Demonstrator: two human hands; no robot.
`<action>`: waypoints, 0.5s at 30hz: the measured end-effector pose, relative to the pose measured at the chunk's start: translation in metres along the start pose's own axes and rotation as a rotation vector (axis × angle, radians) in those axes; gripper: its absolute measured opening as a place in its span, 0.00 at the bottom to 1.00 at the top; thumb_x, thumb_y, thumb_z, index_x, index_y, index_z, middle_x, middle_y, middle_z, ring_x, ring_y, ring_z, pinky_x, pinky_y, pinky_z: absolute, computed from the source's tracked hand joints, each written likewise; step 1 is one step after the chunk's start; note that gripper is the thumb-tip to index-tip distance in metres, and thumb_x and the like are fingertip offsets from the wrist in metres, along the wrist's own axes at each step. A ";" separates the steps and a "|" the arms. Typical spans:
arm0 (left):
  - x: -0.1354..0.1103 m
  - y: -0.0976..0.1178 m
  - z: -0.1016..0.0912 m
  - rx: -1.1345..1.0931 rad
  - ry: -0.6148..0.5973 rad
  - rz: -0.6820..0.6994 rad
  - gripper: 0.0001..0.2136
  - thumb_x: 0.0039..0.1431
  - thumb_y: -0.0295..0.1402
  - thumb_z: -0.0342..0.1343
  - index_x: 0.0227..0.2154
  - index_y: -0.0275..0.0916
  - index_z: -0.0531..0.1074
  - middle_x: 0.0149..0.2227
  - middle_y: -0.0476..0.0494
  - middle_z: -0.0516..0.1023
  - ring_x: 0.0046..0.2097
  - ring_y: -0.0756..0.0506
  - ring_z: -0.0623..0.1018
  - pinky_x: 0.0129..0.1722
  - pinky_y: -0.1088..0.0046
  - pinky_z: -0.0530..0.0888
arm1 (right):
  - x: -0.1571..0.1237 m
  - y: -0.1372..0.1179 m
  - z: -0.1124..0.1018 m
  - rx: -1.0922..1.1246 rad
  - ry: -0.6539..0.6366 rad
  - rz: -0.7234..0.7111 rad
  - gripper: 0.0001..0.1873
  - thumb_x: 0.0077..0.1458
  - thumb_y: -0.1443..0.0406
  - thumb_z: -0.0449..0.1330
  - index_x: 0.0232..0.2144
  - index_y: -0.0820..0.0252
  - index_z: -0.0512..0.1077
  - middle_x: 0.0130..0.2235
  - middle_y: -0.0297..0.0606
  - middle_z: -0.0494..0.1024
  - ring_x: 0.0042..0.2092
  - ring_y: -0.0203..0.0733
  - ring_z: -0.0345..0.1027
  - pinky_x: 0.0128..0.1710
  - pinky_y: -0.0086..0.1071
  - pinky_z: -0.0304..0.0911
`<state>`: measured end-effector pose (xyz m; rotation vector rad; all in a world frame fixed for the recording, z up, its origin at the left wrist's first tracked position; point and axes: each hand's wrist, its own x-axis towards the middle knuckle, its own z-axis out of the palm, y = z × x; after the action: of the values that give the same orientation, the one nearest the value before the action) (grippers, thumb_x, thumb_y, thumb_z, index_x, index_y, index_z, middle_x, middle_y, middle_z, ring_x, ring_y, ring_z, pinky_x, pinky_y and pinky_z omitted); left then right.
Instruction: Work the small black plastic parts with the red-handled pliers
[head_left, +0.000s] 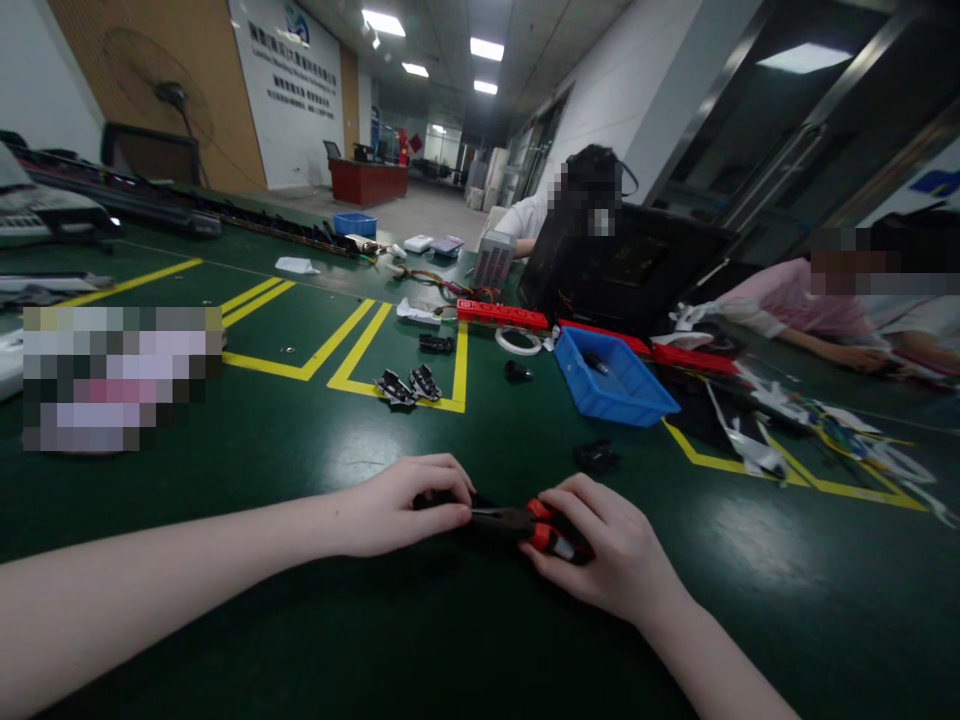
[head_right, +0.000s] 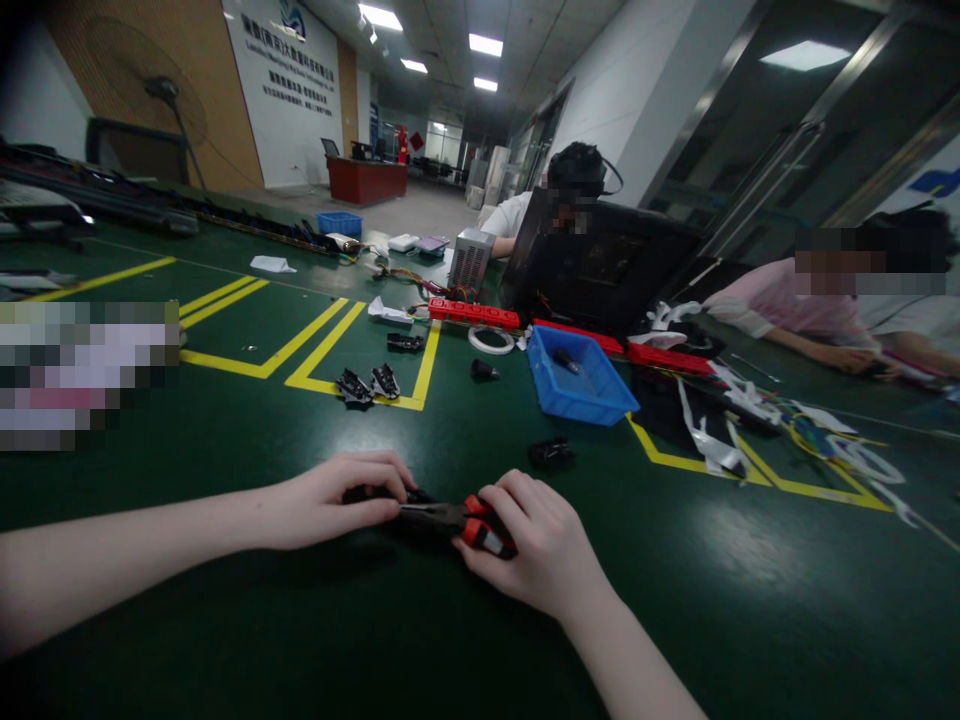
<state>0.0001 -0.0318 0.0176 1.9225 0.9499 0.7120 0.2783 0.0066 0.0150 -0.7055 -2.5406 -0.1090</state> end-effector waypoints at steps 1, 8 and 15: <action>0.001 0.001 0.000 -0.005 -0.001 -0.012 0.07 0.66 0.32 0.53 0.38 0.37 0.76 0.48 0.41 0.75 0.48 0.43 0.75 0.49 0.65 0.72 | 0.000 0.000 0.000 0.000 -0.001 -0.004 0.15 0.53 0.59 0.64 0.40 0.59 0.70 0.36 0.41 0.75 0.33 0.40 0.70 0.30 0.33 0.66; 0.003 -0.001 -0.001 -0.024 -0.015 -0.065 0.09 0.66 0.33 0.52 0.34 0.37 0.76 0.48 0.42 0.74 0.49 0.42 0.75 0.48 0.65 0.72 | 0.002 -0.002 -0.001 -0.002 -0.010 -0.013 0.15 0.53 0.59 0.64 0.40 0.61 0.70 0.35 0.41 0.74 0.32 0.40 0.69 0.30 0.33 0.66; 0.004 -0.002 0.000 -0.013 0.007 -0.070 0.08 0.65 0.32 0.53 0.33 0.36 0.75 0.46 0.42 0.75 0.48 0.42 0.75 0.46 0.66 0.71 | 0.001 -0.002 0.000 -0.005 -0.017 -0.016 0.15 0.53 0.59 0.64 0.40 0.61 0.70 0.36 0.42 0.74 0.33 0.40 0.69 0.30 0.33 0.66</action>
<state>0.0015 -0.0282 0.0163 1.8670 1.0094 0.6826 0.2759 0.0053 0.0156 -0.6915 -2.5629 -0.1157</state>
